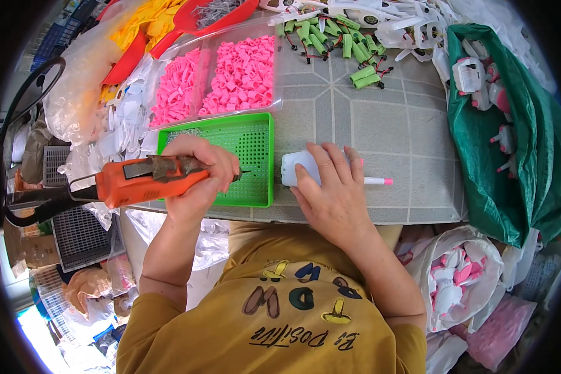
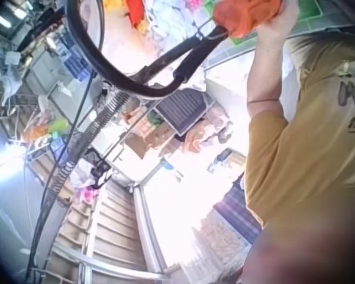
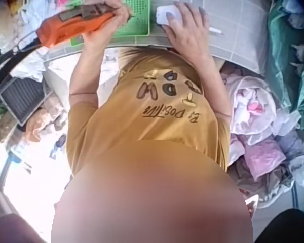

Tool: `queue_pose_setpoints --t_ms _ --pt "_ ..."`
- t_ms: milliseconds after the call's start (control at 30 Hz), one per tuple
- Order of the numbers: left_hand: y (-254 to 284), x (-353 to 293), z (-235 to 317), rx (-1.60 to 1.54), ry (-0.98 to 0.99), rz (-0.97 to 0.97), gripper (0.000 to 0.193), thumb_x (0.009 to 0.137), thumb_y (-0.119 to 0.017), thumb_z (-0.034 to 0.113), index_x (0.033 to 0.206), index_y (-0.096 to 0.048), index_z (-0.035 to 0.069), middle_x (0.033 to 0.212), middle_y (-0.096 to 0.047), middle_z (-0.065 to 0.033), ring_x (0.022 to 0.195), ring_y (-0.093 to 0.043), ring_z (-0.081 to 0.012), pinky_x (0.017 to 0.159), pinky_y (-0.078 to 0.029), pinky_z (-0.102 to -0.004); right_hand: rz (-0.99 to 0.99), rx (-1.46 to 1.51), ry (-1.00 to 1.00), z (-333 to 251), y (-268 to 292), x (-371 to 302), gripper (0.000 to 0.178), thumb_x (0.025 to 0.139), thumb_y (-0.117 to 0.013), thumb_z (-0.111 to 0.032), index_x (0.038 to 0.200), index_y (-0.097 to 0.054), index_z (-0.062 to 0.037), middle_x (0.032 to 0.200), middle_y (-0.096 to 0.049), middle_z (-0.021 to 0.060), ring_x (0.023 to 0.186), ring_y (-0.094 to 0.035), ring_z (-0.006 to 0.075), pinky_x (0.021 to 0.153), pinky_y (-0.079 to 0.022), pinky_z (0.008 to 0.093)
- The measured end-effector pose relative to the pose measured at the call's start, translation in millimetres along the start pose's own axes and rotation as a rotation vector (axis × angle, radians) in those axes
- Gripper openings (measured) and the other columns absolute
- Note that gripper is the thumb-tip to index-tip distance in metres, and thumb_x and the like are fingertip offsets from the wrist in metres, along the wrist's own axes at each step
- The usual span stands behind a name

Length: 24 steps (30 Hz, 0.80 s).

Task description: Assembling plastic toy walkie-talkies by inserting batteries and electronic components, and using an electric screwdriver to secure them.

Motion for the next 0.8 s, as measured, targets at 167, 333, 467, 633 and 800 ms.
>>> queue_pose_setpoints --t_ms 167,333,467,633,800 --pt "0 -2 -1 0.027 0.008 0.005 0.031 0.081 -0.061 -0.015 0.108 -0.055 -0.002 0.08 -0.059 -0.0066 0.072 -0.062 -0.0138 0.083 -0.058 -0.037 0.0 0.003 0.0 0 2 1 0.047 0.078 -0.081 -0.016 0.119 -0.06 -0.0094 0.14 -0.055 0.0199 0.128 -0.053 0.0417 0.107 -0.037 0.0627" --pt "-5 -2 5 0.068 0.016 -0.014 0.033 0.081 -0.065 -0.013 0.109 -0.054 -0.001 0.081 -0.059 -0.006 0.073 -0.062 -0.014 0.085 -0.057 -0.0393 0.007 0.009 -0.005 1 4 1 0.049 0.076 -0.082 -0.016 0.119 -0.06 -0.0092 0.139 -0.055 0.0197 0.127 -0.054 0.0417 0.105 -0.038 0.062" --pt "-25 8 35 0.118 -0.053 0.014 0.03 0.083 -0.066 -0.009 0.108 -0.053 0.002 0.079 -0.06 -0.0066 0.074 -0.063 -0.0173 0.087 -0.058 -0.0454 0.02 0.008 0.003 0 4 0 0.051 0.074 -0.083 -0.015 0.119 -0.06 -0.0094 0.138 -0.055 0.0192 0.125 -0.054 0.0415 0.103 -0.039 0.0613" --pt "-40 19 22 -0.03 -0.026 -0.004 0.03 0.085 -0.065 -0.007 0.11 -0.051 0.002 0.078 -0.062 -0.0077 0.073 -0.063 -0.0182 0.087 -0.058 -0.0463 0.024 -0.004 -0.009 1 4 0 0.045 0.077 -0.081 -0.018 0.117 -0.062 -0.0101 0.138 -0.056 0.0187 0.126 -0.054 0.0402 0.105 -0.04 0.0608" --pt "-44 23 5 -0.122 -0.028 -0.02 0.028 0.086 -0.062 -0.008 0.109 -0.05 0.001 0.076 -0.063 -0.0085 0.071 -0.063 -0.018 0.086 -0.057 -0.0469 0.021 -0.021 -0.011 2 3 -1 0.038 0.08 -0.078 -0.021 0.114 -0.064 -0.0102 0.136 -0.057 0.0183 0.126 -0.054 0.0392 0.108 -0.04 0.0605"
Point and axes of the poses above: each hand's wrist, its own x-axis towards the middle knuckle, its own y-axis out of the back of the hand, z = x × y, the point moved 10 cm from there along x, towards the middle knuckle
